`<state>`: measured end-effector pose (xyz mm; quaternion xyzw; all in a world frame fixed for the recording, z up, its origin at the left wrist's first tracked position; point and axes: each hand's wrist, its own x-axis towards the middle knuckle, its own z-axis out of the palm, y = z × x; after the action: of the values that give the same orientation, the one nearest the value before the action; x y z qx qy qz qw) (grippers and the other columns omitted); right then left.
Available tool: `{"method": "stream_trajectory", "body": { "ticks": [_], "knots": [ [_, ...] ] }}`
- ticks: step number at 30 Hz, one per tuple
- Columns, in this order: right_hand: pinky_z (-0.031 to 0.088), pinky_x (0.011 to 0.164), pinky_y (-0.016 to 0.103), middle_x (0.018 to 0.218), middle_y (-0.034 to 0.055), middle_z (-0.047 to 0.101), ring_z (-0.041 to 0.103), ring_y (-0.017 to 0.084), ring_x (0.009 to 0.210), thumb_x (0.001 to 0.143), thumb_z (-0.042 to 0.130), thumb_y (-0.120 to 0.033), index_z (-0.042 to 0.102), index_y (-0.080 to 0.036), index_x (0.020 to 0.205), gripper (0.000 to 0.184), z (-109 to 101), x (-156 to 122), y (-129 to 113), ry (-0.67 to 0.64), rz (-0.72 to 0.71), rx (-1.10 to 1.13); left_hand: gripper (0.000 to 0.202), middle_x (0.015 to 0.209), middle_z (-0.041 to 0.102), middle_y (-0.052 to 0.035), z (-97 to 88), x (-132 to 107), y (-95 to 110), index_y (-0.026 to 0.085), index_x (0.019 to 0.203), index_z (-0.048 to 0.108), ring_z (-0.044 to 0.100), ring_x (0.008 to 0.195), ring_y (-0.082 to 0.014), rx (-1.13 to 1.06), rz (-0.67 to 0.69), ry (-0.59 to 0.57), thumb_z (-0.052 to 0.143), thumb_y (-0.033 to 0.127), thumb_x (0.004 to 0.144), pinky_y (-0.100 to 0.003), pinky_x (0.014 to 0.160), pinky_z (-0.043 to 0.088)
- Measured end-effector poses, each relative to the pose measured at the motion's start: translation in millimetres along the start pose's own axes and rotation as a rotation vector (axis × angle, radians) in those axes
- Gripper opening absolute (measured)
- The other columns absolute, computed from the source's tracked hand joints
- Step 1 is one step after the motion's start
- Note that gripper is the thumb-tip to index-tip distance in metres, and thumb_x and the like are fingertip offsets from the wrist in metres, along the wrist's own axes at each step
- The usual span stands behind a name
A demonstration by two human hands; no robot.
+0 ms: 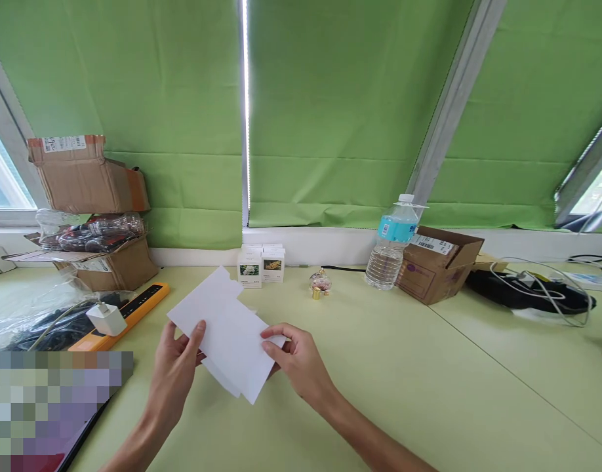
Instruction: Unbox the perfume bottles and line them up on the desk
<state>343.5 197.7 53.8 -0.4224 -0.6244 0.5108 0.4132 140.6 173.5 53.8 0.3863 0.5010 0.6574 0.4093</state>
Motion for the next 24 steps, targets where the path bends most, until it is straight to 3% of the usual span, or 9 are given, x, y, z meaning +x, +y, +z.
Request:
{"method": "stream_trajectory", "body": {
  "ticks": [3,5,7,9,11,14,16,20,24],
  "knots": [
    [0.054,0.065,0.031,0.084,0.006,0.07,0.063,0.019,0.073,0.081,0.064,-0.041,0.068,-0.016,0.095,0.029,-3.4,4.1,-0.7,0.041,0.05,0.094,0.067,0.129,0.054,-0.0112,1.0,-0.6,3.4,0.032,0.132,0.019,0.069,0.076,-0.0147,0.029,0.178,0.106,0.062,0.038,0.081,-0.029,0.059,0.057],
    [0.053,0.064,0.03,0.086,0.0065,0.071,0.062,0.018,0.074,0.08,0.065,-0.042,0.07,-0.015,0.095,0.031,-5.8,6.7,0.2,0.075,0.056,0.1,0.048,0.139,0.043,-0.0105,1.7,-1.9,3.5,0.031,0.123,0.032,0.068,0.083,-0.0143,0.11,0.294,0.083,0.058,0.037,0.084,-0.028,0.061,0.057],
    [0.052,0.062,0.029,0.087,0.0065,0.071,0.062,0.018,0.074,0.079,0.066,-0.043,0.071,-0.016,0.095,0.032,-7.5,8.4,1.4,0.105,0.055,0.08,0.026,0.138,0.043,-0.0079,1.8,-3.6,1.5,0.026,0.108,0.049,0.065,0.091,-0.0156,0.241,0.322,-0.033,0.053,0.04,0.087,-0.027,0.065,0.057],
    [0.052,0.064,0.029,0.089,0.0066,0.071,0.063,0.019,0.075,0.077,0.067,-0.045,0.072,-0.016,0.096,0.034,-8.6,9.2,2.1,0.121,0.045,0.054,0.026,0.133,0.048,-0.0073,1.5,-4.9,-2.3,0.025,0.103,0.056,0.063,0.097,-0.0176,0.336,0.267,-0.162,0.055,0.043,0.085,-0.029,0.075,0.056],
    [0.053,0.067,0.03,0.096,0.0068,0.071,0.063,0.02,0.079,0.076,0.069,-0.046,0.072,-0.017,0.099,0.037,-9.5,9.3,2.4,0.126,0.026,0.04,0.04,0.127,0.054,-0.0083,0.7,-5.1,-6.2,0.027,0.116,0.053,0.062,0.099,-0.0192,0.34,0.167,-0.24,0.063,0.042,0.08,-0.032,0.082,0.054],
    [0.054,0.078,0.033,0.104,0.0071,0.07,0.064,0.022,0.089,0.077,0.069,-0.045,0.07,-0.019,0.108,0.041,-11.4,9.7,3.7,0.091,0.04,0.092,0.062,0.11,0.064,-0.0093,-1.6,-2.9,-7.9,0.026,0.131,0.039,0.066,0.092,-0.0205,0.176,-0.007,-0.333,0.068,0.038,0.077,-0.034,0.079,0.054],
    [0.052,0.087,0.036,0.106,0.0075,0.07,0.063,0.024,0.097,0.079,0.067,-0.044,0.067,-0.019,0.114,0.042,-12.4,10.8,5.2,0.052,0.075,0.171,0.068,0.109,0.066,-0.0098,-3.4,-0.7,-5.5,0.025,0.134,0.033,0.066,0.093,-0.0211,0.016,-0.066,-0.381,0.069,0.034,0.077,-0.033,0.077,0.054],
    [0.049,0.096,0.04,0.118,0.0078,0.066,0.059,0.026,0.109,0.083,0.066,-0.04,0.06,-0.021,0.124,0.046,-11.0,13.2,6.2,0.001,0.071,0.277,0.072,0.121,0.061,-0.0111,-6.4,3.6,-1.6,0.027,0.134,0.033,0.066,0.097,-0.0223,-0.063,-0.062,-0.363,0.072,0.029,0.073,-0.031,0.076,0.054],
    [0.055,0.087,0.046,0.134,0.0076,0.054,0.061,0.028,0.106,0.085,0.063,-0.04,0.055,-0.027,0.129,0.047,-7.4,11.6,4.6,-0.009,-0.002,0.243,0.069,0.107,0.066,-0.01,-13.6,14.3,-4.9,0.025,0.133,0.035,0.066,0.094,-0.0224,0.059,0.018,-0.241,0.07,0.031,0.075,-0.028,0.068,0.054]
  ]
}}
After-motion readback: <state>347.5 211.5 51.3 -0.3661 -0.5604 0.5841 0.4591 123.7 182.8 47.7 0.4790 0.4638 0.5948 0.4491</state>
